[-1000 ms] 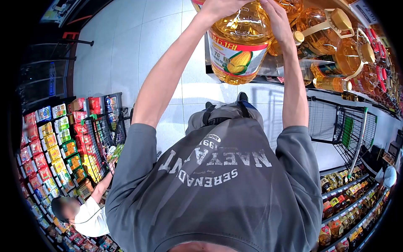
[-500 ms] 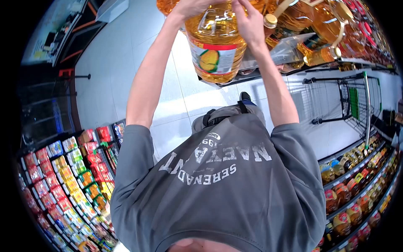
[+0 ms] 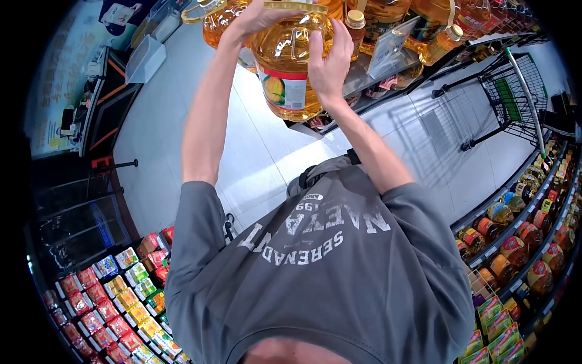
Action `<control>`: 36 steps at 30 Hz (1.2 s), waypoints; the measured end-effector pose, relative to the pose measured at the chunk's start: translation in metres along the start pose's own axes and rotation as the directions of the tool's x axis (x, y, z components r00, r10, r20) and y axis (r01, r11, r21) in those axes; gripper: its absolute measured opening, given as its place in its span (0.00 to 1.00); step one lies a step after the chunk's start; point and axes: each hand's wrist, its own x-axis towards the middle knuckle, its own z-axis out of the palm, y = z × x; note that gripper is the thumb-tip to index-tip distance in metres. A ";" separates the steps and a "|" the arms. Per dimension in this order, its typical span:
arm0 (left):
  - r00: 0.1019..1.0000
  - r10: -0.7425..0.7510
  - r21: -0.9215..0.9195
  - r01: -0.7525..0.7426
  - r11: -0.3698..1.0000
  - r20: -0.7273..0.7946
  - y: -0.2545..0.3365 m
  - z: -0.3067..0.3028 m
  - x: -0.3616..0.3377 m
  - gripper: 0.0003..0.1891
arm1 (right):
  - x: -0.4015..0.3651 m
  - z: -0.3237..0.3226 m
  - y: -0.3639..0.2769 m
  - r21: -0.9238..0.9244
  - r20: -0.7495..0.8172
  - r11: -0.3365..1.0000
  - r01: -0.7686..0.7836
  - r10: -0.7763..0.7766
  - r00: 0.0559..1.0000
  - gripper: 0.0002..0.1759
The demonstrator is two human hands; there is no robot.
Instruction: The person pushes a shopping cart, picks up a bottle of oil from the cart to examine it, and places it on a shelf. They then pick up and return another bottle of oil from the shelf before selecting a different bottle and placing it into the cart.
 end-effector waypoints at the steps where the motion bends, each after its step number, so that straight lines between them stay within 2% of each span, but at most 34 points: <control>1: 0.988 0.108 0.103 -0.120 0.987 0.114 -0.002 0.001 -0.001 0.28 | -0.008 -0.004 0.004 -0.020 0.067 0.999 -0.045 0.046 0.997 0.36; 2: 0.986 0.115 0.106 -0.128 0.986 0.117 -0.004 -0.001 -0.005 0.28 | -0.019 -0.005 0.006 -0.018 0.066 0.999 -0.036 0.037 0.997 0.36; 3: 0.971 0.224 0.493 -0.237 0.837 0.086 -0.004 0.010 -0.020 0.29 | -0.030 -0.007 0.007 0.045 0.083 0.993 -0.112 0.108 0.991 0.40; 4: 0.937 0.335 0.796 -0.276 0.538 0.098 -0.001 0.016 -0.028 0.31 | -0.042 -0.010 0.008 0.106 0.107 0.977 -0.185 0.174 0.979 0.44; 5: 0.679 0.722 0.905 -0.382 0.187 0.137 -0.027 -0.005 -0.013 0.25 | -0.056 -0.016 0.009 0.047 0.164 0.982 -0.185 0.175 0.971 0.48; 6: 0.775 0.628 0.898 -0.320 0.303 0.064 -0.021 0.000 -0.029 0.26 | -0.071 -0.021 0.008 -0.013 0.221 0.984 -0.178 0.177 0.959 0.51; 7: 0.767 0.639 0.874 -0.348 0.338 0.058 -0.025 -0.004 -0.034 0.26 | -0.085 -0.023 0.006 -0.015 0.275 0.987 -0.163 0.161 0.948 0.55; 8: 0.756 0.652 0.848 -0.379 0.370 0.054 -0.029 -0.008 -0.038 0.26 | -0.103 -0.027 0.014 -0.155 0.333 0.980 -0.123 0.169 0.928 0.60; 9: 0.730 0.681 0.840 -0.400 0.367 0.051 -0.028 0.004 -0.053 0.25 | -0.115 -0.026 0.019 -0.143 0.368 0.975 -0.169 0.211 0.906 0.63; 10: 0.743 0.669 0.817 -0.384 0.431 -0.003 -0.031 0.004 -0.061 0.26 | -0.120 -0.023 0.021 -0.134 0.402 0.968 -0.214 0.250 0.881 0.66; 11: 0.727 0.687 0.831 -0.388 0.398 0.010 -0.032 0.004 -0.068 0.26 | -0.120 -0.024 0.024 -0.132 0.407 0.973 -0.190 0.228 0.885 0.66; 13: 0.696 0.718 0.847 -0.377 0.374 -0.008 -0.038 -0.002 -0.080 0.26 | -0.115 -0.025 0.027 -0.189 0.501 0.939 -0.288 0.345 0.794 0.71; 16: 0.646 0.762 0.807 -0.425 0.410 -0.048 -0.042 0.007 -0.097 0.23 | -0.102 -0.027 0.031 -0.147 0.564 0.963 -0.224 0.268 0.781 0.72; 18: 0.605 0.795 0.831 -0.417 0.369 -0.049 -0.046 0.017 -0.104 0.22 | -0.097 -0.026 0.047 -0.168 0.563 0.975 -0.147 0.217 0.797 0.72; 20: 0.523 0.851 0.844 -0.430 0.320 -0.056 -0.051 0.015 -0.096 0.24 | -0.086 -0.025 0.053 -0.135 0.628 0.981 -0.141 0.194 0.753 0.72; 25: 0.490 0.870 0.867 -0.405 0.292 -0.064 -0.047 0.020 -0.092 0.24 | -0.069 -0.026 0.062 -0.087 0.694 0.992 -0.089 0.125 0.709 0.73; 29: 0.470 0.880 0.879 -0.389 0.276 -0.068 -0.050 0.020 -0.094 0.25 | -0.070 -0.028 0.067 -0.138 0.688 0.990 -0.013 0.105 0.718 0.74; 30: 0.469 0.881 0.879 -0.395 0.267 -0.057 -0.053 0.020 -0.094 0.25 | -0.067 -0.029 0.061 -0.183 0.699 0.983 0.006 0.126 0.704 0.74; 32: 0.428 0.894 0.896 -0.337 0.291 -0.129 -0.060 0.022 -0.094 0.25 | -0.057 -0.034 0.042 -0.233 0.720 0.969 -0.085 0.231 0.654 0.72; 33: 0.406 0.906 0.933 -0.267 0.242 -0.119 -0.061 0.028 -0.099 0.27 | -0.051 -0.038 0.043 -0.223 0.719 0.972 -0.080 0.219 0.660 0.72; 34: 0.400 0.910 0.936 -0.267 0.228 -0.107 -0.067 0.034 -0.100 0.27 | -0.043 -0.043 0.044 -0.222 0.766 0.972 -0.071 0.219 0.604 0.69; 35: 0.339 0.922 0.932 -0.234 0.277 -0.189 -0.076 0.036 -0.097 0.28 | -0.034 -0.046 0.047 -0.220 0.809 0.974 -0.061 0.217 0.546 0.66; 36: 0.272 0.925 0.922 -0.209 0.325 -0.264 -0.084 0.041 -0.095 0.28 | -0.025 -0.050 0.048 -0.207 0.807 0.977 -0.053 0.201 0.556 0.66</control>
